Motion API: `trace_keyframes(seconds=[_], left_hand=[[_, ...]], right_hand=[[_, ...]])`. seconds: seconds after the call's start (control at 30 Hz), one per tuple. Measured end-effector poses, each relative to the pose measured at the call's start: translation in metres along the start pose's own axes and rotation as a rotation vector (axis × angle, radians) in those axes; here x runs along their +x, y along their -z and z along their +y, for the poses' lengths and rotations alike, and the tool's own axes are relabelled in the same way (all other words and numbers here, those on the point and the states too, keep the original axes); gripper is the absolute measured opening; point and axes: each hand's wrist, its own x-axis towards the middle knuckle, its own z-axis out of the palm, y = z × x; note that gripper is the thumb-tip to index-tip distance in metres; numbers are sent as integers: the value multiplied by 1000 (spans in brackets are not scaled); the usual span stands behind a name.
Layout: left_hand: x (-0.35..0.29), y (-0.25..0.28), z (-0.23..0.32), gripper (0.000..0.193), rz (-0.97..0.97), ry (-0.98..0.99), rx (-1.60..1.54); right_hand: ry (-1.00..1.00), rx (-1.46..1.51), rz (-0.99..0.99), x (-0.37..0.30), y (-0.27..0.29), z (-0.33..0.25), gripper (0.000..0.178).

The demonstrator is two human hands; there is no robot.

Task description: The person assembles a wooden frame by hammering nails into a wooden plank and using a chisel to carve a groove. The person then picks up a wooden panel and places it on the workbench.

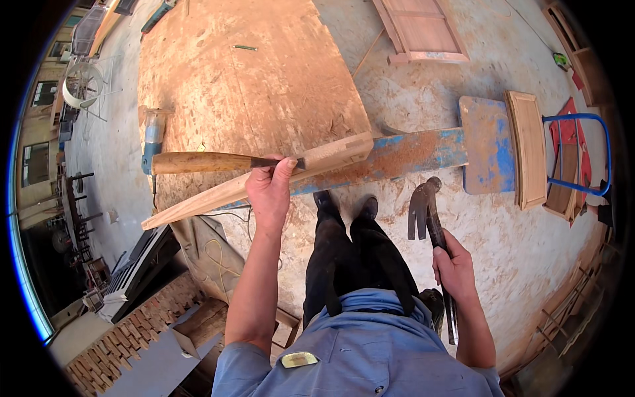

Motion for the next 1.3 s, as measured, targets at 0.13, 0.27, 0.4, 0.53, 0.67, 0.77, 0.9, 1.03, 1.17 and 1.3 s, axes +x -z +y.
trace_keyframes(seconds=[0.13, 0.27, 0.4, 0.53, 0.67, 0.77, 0.9, 1.03, 1.17, 1.3], left_hand=[[0, 0, 1, 8, 4, 10, 26], [0, 0, 0, 9, 3, -13, 56], [-1, 0, -1, 8, 6, -13, 21], [-1, -2, 1, 9, 10, -28, 47], [-1, -2, -4, 11, 41, -11, 54], [-3, -5, 2, 12, 47, -3, 120], [-5, -6, 4, 12, 48, -44, 177], [-6, -8, 7, 13, 46, -84, 251], [-6, -9, 7, 16, 47, -94, 330], [-5, -9, 5, 18, 53, -124, 414]], right_hand=[[-2, 1, -2, 0, 0, 2, 49], [-8, 3, -4, 0, 1, 3, 48], [2, 0, -3, -1, 1, 4, 48], [-2, 1, 2, 0, 1, 6, 47], [20, -10, -5, 1, 2, 8, 48], [18, -29, -1, 1, 3, 7, 48], [15, -36, -9, 1, 2, 0, 49], [59, -92, -11, 2, 2, -14, 48], [206, -204, -21, 2, 1, -44, 47], [434, -313, -59, 0, -5, -99, 48]])
